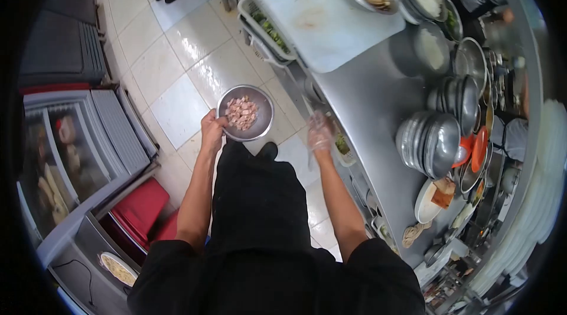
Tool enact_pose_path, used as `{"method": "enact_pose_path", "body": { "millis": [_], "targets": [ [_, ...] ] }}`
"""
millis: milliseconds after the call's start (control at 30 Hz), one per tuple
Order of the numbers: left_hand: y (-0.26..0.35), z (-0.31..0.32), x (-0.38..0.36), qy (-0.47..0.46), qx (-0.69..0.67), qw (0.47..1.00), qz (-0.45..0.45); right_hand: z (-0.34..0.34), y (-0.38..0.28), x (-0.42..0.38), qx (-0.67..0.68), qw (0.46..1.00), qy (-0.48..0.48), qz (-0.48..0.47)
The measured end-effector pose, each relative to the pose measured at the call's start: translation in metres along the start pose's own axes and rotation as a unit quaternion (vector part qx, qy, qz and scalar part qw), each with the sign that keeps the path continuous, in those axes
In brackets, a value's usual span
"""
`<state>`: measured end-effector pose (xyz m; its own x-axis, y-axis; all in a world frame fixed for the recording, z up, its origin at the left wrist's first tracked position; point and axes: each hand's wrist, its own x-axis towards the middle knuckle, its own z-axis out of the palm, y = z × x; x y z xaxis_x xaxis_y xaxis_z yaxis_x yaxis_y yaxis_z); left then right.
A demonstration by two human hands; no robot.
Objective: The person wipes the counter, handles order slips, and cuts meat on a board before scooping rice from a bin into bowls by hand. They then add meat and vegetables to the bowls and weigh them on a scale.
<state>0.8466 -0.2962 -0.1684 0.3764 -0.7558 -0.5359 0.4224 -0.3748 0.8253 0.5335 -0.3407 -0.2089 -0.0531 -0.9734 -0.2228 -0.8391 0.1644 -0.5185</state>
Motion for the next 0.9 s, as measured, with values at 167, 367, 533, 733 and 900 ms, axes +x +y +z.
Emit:
{"method": "enact_pose_path", "body": {
  "millis": [167,367,533,733,900],
  "targets": [
    [-0.025,-0.001,0.016,-0.007,-0.034,0.999,-0.04,0.017,0.028,0.065,-0.1,0.993,0.031,0.044],
    [-0.049,0.004,0.049,-0.056,0.04,0.996,-0.064,0.032,0.015,0.138,-0.159,0.982,0.026,0.1],
    [-0.042,0.013,0.055,-0.064,-0.002,0.993,-0.1,0.04,0.0,0.129,-0.158,0.978,0.024,0.137],
    [-0.054,0.014,0.071,-0.115,0.024,0.988,-0.103,0.062,-0.024,0.117,-0.139,0.973,0.02,0.184],
    [-0.046,0.028,0.076,-0.145,0.059,0.982,-0.104,0.058,-0.032,0.116,-0.121,0.972,0.009,0.2]
  ]
}}
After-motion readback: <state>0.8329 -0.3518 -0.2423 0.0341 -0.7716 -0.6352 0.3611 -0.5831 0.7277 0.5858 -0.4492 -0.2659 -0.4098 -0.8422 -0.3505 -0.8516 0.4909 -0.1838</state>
